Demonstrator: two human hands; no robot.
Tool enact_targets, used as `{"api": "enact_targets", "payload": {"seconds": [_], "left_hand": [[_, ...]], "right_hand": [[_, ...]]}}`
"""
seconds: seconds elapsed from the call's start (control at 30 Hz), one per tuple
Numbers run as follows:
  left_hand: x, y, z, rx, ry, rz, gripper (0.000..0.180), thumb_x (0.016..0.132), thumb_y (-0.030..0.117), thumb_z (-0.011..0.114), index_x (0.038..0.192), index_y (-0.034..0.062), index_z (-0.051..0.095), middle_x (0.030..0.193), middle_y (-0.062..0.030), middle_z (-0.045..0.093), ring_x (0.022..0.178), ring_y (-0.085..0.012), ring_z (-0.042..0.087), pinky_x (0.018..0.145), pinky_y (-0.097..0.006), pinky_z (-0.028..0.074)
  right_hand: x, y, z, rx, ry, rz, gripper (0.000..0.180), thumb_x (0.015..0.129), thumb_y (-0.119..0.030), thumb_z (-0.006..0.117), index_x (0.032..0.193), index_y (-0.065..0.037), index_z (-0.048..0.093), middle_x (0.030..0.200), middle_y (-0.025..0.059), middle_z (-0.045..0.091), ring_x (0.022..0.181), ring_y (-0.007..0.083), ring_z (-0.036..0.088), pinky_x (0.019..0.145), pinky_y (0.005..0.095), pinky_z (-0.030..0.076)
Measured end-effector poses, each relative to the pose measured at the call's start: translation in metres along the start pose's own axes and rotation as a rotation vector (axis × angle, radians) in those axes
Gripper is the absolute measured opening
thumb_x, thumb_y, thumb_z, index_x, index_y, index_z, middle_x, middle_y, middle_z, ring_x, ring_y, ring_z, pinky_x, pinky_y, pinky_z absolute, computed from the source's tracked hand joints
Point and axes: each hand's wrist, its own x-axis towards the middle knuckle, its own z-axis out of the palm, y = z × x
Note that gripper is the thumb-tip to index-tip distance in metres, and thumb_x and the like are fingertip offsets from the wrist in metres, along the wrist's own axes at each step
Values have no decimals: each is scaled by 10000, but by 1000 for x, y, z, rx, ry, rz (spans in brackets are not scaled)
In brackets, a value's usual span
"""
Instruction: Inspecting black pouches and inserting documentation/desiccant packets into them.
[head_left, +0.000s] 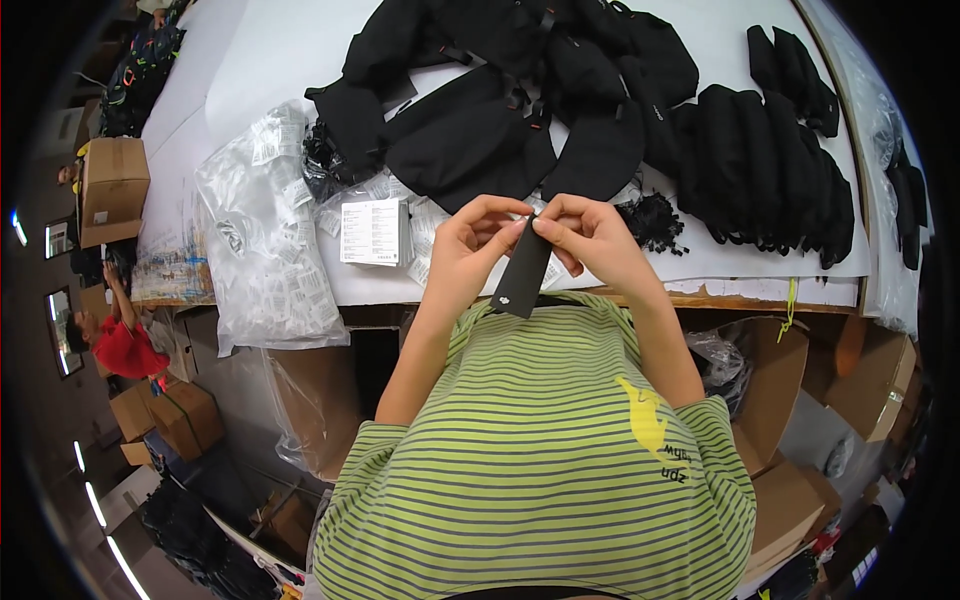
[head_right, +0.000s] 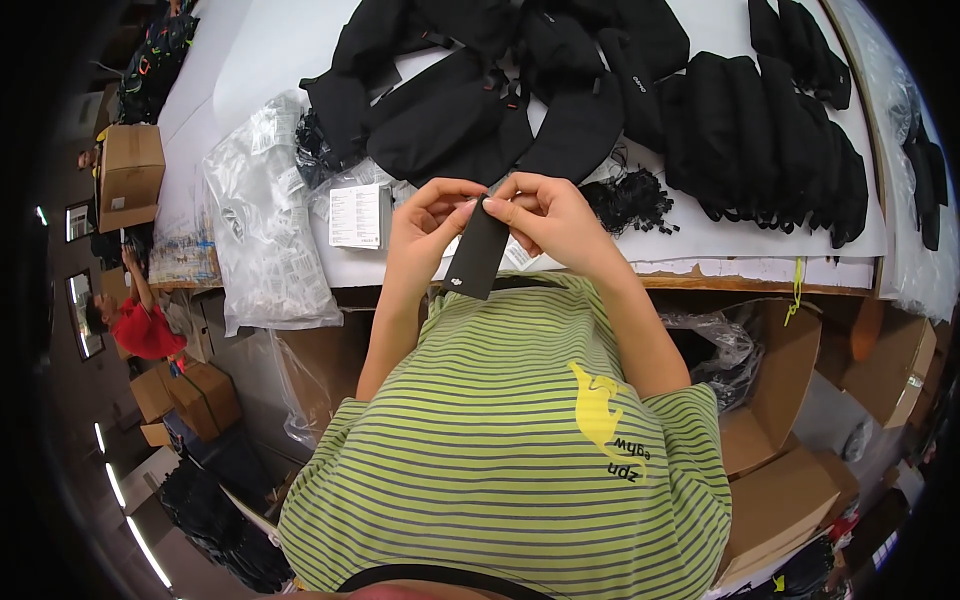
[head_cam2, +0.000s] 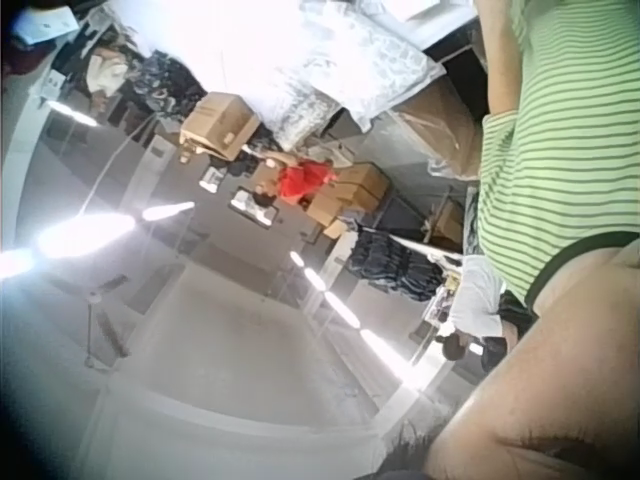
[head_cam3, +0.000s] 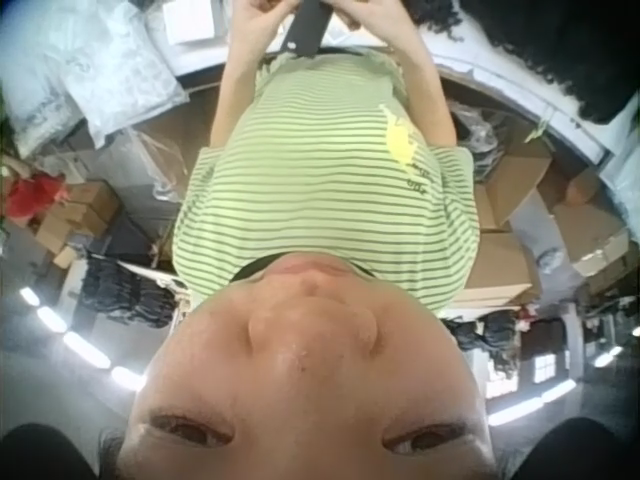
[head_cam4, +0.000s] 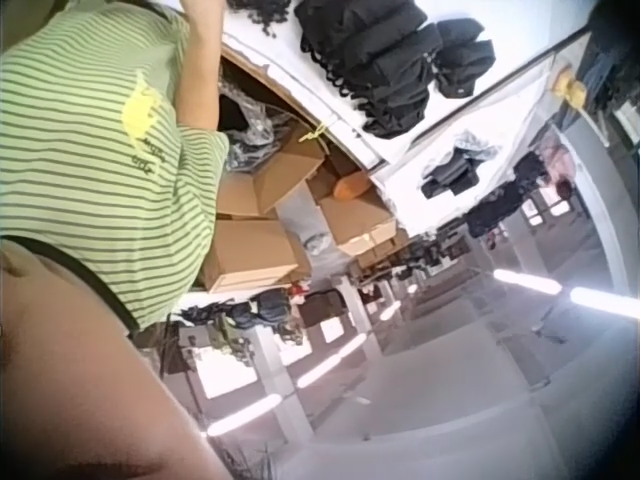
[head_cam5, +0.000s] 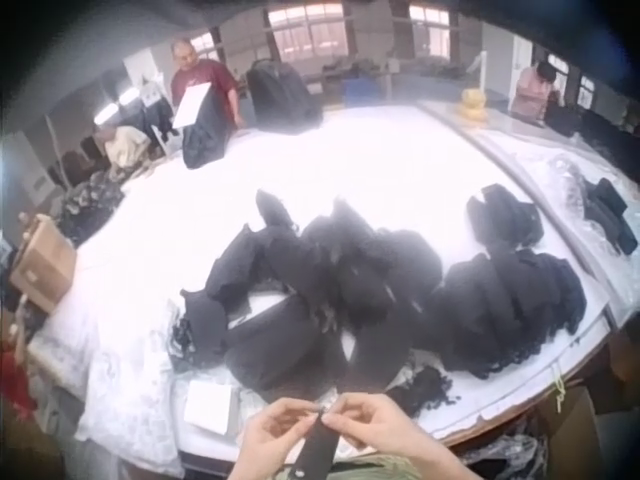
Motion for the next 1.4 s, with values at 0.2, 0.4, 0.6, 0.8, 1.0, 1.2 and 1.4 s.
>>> {"api": "enact_targets", "payload": {"seconds": [0.2,0.4,0.6,0.8,1.0,1.2,1.4], "left_hand": [[5,-7,2,-38,-76,51,103,908,94,604,929,-6,595,820,-33,623,733,-77,583,637,-231,478],[69,-27,5,114,-12,176,113,902,107,604,921,-4,588,775,-49,606,648,-89,559,605,-226,462],[155,-55,12,1393,198,404,295,815,270,680,978,34,613,855,-124,643,700,-282,634,666,-359,511],[146,-50,21,1109,100,537,175,759,173,679,861,42,622,781,-77,587,660,-242,608,629,-342,488],[55,7,21,804,-54,739,193,689,-19,685,864,54,646,685,-43,535,592,-155,546,560,-278,429],[-7,19,11,790,189,280,153,714,127,767,772,64,640,530,-10,451,509,-128,449,486,-278,354],[-21,33,6,463,239,70,99,762,66,729,806,-16,693,574,4,567,499,-30,418,451,-211,308]], "right_hand": [[-1,-1,-4,32,-58,-30,198,929,-190,595,857,-6,604,581,-26,508,465,34,423,426,197,331],[-8,5,-21,136,44,-133,192,942,-166,550,864,1,602,666,0,555,484,56,489,446,201,396],[-25,4,-31,5,65,-115,174,921,-136,572,854,14,628,639,0,563,483,42,488,439,198,392],[-46,-8,-39,-103,142,-80,169,910,-156,599,882,0,656,602,-19,551,499,26,482,441,183,369],[-35,-11,-34,-307,389,-138,146,899,-158,618,900,-21,669,580,-35,527,510,13,428,462,186,319],[-19,-27,0,-725,181,-282,124,861,-152,637,895,-35,655,564,31,543,476,86,441,471,241,342],[-20,-29,15,-703,159,-358,120,825,-152,670,876,-44,659,589,53,552,474,125,459,469,258,365]]}}
